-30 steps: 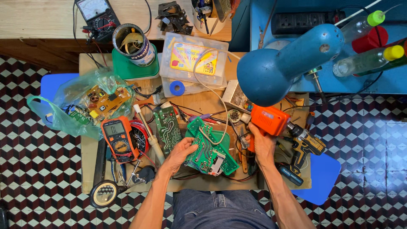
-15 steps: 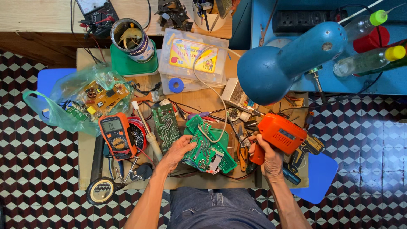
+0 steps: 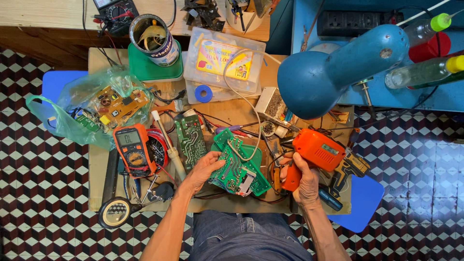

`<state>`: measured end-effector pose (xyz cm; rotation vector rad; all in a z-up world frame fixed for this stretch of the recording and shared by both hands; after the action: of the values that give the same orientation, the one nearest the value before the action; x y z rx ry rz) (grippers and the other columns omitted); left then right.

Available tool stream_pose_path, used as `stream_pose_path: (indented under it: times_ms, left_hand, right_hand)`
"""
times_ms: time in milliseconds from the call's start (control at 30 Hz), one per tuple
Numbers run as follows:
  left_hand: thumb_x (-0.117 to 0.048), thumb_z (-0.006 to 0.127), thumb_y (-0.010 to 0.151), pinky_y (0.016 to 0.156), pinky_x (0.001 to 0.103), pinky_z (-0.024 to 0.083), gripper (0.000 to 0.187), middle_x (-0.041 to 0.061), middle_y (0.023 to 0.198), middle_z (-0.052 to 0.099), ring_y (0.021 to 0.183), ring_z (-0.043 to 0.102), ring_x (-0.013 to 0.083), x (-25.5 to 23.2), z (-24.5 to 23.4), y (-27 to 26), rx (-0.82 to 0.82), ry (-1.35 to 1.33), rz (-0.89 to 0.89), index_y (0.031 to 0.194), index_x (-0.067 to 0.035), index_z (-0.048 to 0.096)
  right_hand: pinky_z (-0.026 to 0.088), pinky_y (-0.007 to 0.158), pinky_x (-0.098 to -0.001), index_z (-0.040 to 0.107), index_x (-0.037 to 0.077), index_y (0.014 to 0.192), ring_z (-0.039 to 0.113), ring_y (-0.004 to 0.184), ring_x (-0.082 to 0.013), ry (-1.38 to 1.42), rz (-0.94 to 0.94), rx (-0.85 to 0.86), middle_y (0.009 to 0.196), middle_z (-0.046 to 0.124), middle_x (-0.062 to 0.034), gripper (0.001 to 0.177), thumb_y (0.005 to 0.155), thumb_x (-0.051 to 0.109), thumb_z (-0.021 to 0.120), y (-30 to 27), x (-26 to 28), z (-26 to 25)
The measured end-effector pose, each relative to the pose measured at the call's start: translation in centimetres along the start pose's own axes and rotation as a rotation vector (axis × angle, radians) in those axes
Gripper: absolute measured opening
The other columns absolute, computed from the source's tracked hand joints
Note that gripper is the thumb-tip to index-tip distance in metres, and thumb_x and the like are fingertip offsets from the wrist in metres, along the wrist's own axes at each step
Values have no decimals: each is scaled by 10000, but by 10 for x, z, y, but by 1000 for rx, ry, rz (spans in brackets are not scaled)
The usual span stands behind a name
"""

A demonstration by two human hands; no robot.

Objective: The person uses a heat gun to apply heat to a green circuit board while holding it with the other hand. They repeatedly move the heat gun across different areas of the board and briefly handle a roll of blue tape before resuming heating.

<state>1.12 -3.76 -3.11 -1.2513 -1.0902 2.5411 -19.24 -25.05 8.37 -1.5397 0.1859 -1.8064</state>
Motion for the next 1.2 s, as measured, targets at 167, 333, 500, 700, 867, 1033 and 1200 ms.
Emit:
stream_pose_path:
  times_ms: [167, 333, 500, 700, 867, 1033, 1200]
  left_hand:
    - [-230, 683, 938, 1033, 294, 447, 476, 82, 1199, 707, 1145, 622, 143, -2, 1, -2, -4, 13, 0, 1341, -20, 542]
    - [-226, 672, 942, 1038, 295, 445, 470, 93, 1210, 703, 1149, 623, 147, -5, 3, -3, -22, 46, -6, 1343, -15, 545]
    - [-213, 670, 945, 1013, 307, 474, 456, 102, 1216, 705, 1133, 630, 155, -7, 4, -4, -4, 4, 7, 1329, 0, 546]
    - [-216, 667, 947, 992, 301, 494, 453, 106, 1208, 707, 1120, 638, 155, -8, 5, -5, -4, 8, -9, 1327, 2, 550]
    - [-206, 671, 945, 976, 305, 516, 452, 106, 1194, 707, 1106, 648, 162, -8, 4, -4, -2, -15, -15, 1323, 7, 545]
    - [-206, 673, 941, 984, 298, 502, 462, 105, 1193, 708, 1105, 646, 153, -4, 2, -1, 2, 5, -10, 1333, 3, 543]
    - [-204, 676, 947, 992, 290, 481, 463, 92, 1186, 704, 1103, 634, 139, -2, -1, -1, -2, 14, 1, 1338, 5, 545]
  right_hand:
    - [528, 519, -303, 673, -58, 1056, 643, 596, -179, -23, -25, -23, 848, 704, -146, 348, 949, 273, 685, 0, 1, 3]
    - [550, 565, -303, 678, -23, 1053, 662, 623, -168, -186, -104, -80, 783, 695, -138, 280, 954, 239, 689, -4, 4, -5]
    - [591, 652, -273, 749, 79, 1116, 704, 722, -138, -707, -353, -138, 866, 757, -51, 237, 954, 243, 696, -20, -10, -38]
    - [551, 792, -415, 719, 81, 1155, 697, 936, -288, -1153, -807, -70, 1036, 726, -94, 263, 909, 172, 720, -28, -50, -100]
    - [510, 855, -517, 695, 55, 1135, 660, 986, -389, -1489, -1107, -51, 1061, 692, -145, 292, 857, 142, 724, -30, -81, -129]
    - [501, 892, -520, 692, 52, 1152, 653, 1021, -386, -1482, -1114, -63, 1098, 685, -139, 296, 876, 151, 725, -30, -90, -141]
    - [515, 894, -486, 678, 44, 1180, 661, 1055, -369, -1383, -1035, -39, 1141, 685, -142, 332, 874, 170, 708, -24, -87, -147]
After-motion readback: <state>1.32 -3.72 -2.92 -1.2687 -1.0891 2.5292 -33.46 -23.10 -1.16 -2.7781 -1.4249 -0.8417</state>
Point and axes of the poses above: each hand's wrist, its own y-axis towards the middle knuckle, its own z-axis out of the palm, x = y × z, the point moved 5 cm from there along y, towards the middle knuckle
